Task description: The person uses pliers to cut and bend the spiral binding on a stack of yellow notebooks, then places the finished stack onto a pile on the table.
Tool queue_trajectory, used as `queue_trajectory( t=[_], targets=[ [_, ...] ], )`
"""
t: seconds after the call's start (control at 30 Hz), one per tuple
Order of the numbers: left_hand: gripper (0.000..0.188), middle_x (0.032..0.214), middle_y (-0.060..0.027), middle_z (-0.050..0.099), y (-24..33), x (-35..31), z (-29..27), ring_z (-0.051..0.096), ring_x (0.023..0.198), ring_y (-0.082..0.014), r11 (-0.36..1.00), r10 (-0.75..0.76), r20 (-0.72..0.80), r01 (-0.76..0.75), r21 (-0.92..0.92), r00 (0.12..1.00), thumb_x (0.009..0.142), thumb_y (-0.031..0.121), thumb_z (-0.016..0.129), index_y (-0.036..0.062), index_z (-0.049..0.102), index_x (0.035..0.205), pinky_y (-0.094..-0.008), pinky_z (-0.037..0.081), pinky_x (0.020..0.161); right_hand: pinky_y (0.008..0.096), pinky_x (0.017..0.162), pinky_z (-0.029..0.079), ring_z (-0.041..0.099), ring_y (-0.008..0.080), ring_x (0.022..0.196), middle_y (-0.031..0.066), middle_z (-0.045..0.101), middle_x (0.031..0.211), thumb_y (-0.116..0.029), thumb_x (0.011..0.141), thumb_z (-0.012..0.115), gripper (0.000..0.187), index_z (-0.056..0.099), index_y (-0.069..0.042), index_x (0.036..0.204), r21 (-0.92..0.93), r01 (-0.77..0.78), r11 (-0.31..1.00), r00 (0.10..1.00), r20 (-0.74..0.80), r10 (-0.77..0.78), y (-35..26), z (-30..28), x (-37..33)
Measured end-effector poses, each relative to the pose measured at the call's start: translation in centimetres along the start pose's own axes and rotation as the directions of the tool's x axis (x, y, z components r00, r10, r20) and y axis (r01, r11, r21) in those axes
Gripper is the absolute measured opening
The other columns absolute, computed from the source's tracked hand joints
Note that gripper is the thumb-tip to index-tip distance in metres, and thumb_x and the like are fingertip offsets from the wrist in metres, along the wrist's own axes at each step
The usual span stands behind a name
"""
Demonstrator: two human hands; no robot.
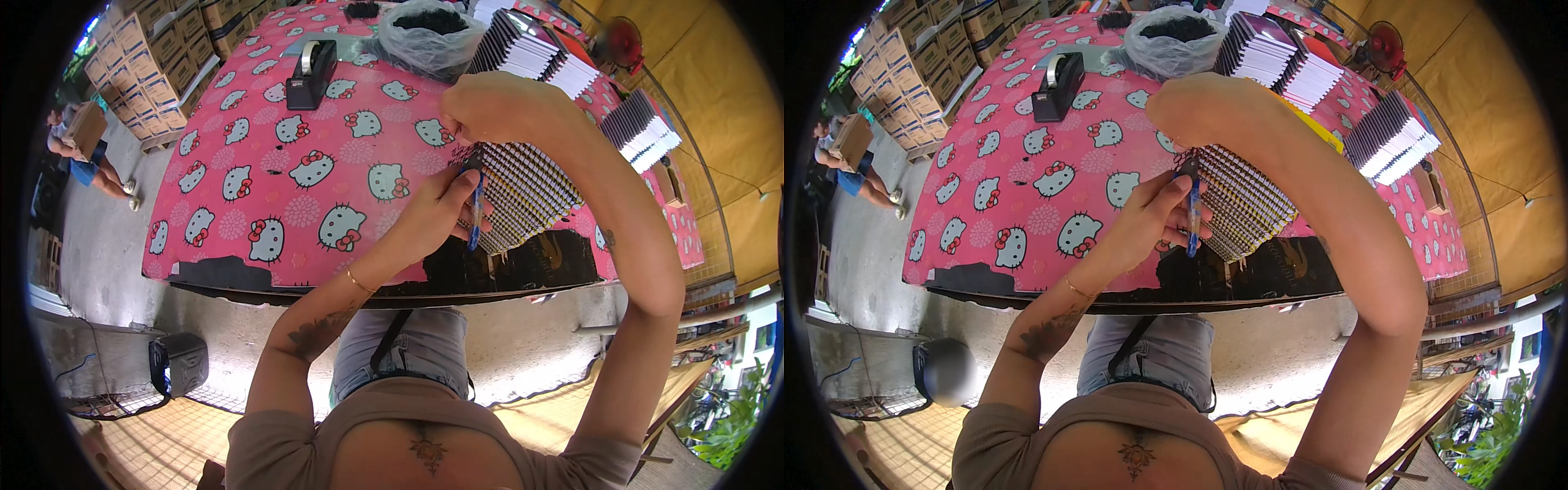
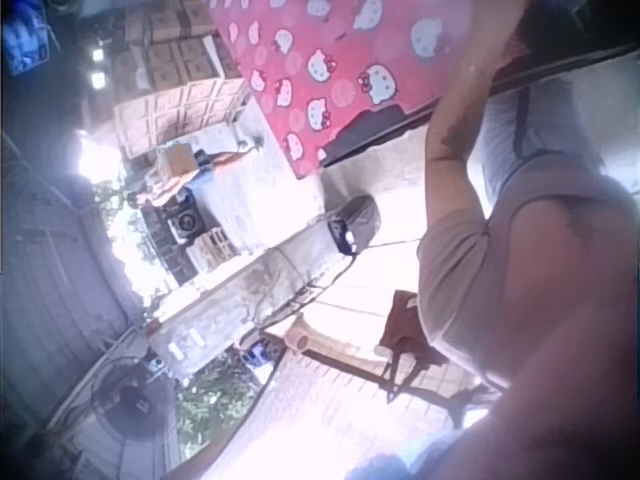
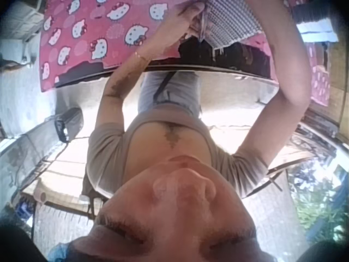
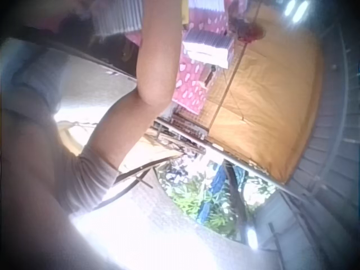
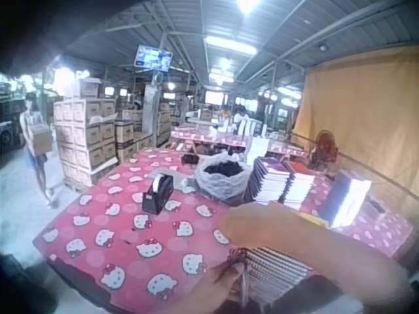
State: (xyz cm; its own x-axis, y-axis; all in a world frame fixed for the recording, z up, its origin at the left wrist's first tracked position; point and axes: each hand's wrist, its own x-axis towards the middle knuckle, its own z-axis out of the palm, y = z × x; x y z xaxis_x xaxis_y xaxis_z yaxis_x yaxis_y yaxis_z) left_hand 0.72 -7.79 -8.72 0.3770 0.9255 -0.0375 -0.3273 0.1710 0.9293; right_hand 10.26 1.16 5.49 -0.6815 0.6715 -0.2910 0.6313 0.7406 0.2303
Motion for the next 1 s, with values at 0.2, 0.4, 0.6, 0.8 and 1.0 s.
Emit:
queue_trajectory(
  t=[0.2, 0.4, 0.6, 0.8, 1.0],
  targets=[
    [0.049, 0.092, -0.0156, 0.064, -0.2, -0.3, 0.2, 0.070, 0.076, -0.0252, 1.000, 0.004, 0.008, -0.004, 0.009, 1.000, 0.099, 0.040, 0.044, -0.0046, 0.050, 0.118, -0.0348, 0.058, 0.061, 0.0409, 0.075, 0.050, 0.066, 0.0323, 0.087, 0.0149, 0.068, 0.088, -0.012, 0.074, 0.071, 0.020, 0.069, -0.003, 0.092, 0.018, -0.037, 0.999, 0.999, -0.002, 0.037, 0.0, 0.1, 0.2],
    [0.046, 0.080, -0.0107, 0.060, 0.0, 0.0, 0.1, 0.065, 0.064, -0.0202, 0.998, 0.032, 0.013, -0.033, 0.059, 0.999, 0.099, 0.039, 0.045, -0.0041, 0.051, 0.113, -0.0330, 0.057, 0.058, 0.0414, 0.074, 0.050, 0.066, 0.0331, 0.084, 0.0161, 0.068, 0.084, -0.013, 0.073, 0.071, 0.021, 0.070, -0.001, 0.091, 0.034, 0.016, 0.999, 1.000, -0.027, -0.015, 0.0, -0.1, 0.2],
    [0.040, 0.085, -0.0125, 0.062, -0.7, -1.2, 0.5, 0.067, 0.068, -0.0201, 0.998, 0.000, 0.007, -0.001, 0.063, 1.000, 0.100, 0.036, 0.042, -0.0021, 0.049, 0.112, -0.0322, 0.056, 0.058, 0.0419, 0.068, 0.052, 0.067, 0.0347, 0.078, 0.0169, 0.068, 0.079, -0.014, 0.077, 0.065, 0.014, 0.067, -0.001, 0.080, -0.104, 0.032, 0.994, 0.997, -0.069, -0.039, -0.5, 0.1, -0.1],
    [0.048, 0.097, -0.0173, 0.065, -1.4, -0.6, 0.2, 0.070, 0.084, -0.0271, 1.000, -0.022, -0.033, 0.022, 0.019, 0.999, 0.099, 0.040, 0.044, -0.0034, 0.049, 0.120, -0.0374, 0.058, 0.068, 0.0409, 0.064, 0.054, 0.067, 0.0325, 0.071, 0.0158, 0.066, 0.073, -0.009, 0.076, 0.062, 0.009, 0.067, -0.003, 0.072, -0.278, 0.121, 0.953, 0.952, -0.241, -0.191, -0.2, 2.2, -0.5],
    [0.049, 0.098, -0.0178, 0.065, -1.7, 0.0, 0.1, 0.070, 0.084, -0.0283, 1.000, 0.016, -0.045, -0.017, -0.004, 0.999, 0.099, 0.040, 0.044, -0.0029, 0.049, 0.120, -0.0372, 0.058, 0.069, 0.0379, 0.063, 0.054, 0.067, 0.0299, 0.072, 0.0161, 0.065, 0.071, -0.007, 0.072, 0.064, 0.006, 0.066, -0.003, 0.073, -0.307, 0.174, 0.936, 0.943, -0.222, -0.248, -1.2, 1.2, -0.4]
  ],
)
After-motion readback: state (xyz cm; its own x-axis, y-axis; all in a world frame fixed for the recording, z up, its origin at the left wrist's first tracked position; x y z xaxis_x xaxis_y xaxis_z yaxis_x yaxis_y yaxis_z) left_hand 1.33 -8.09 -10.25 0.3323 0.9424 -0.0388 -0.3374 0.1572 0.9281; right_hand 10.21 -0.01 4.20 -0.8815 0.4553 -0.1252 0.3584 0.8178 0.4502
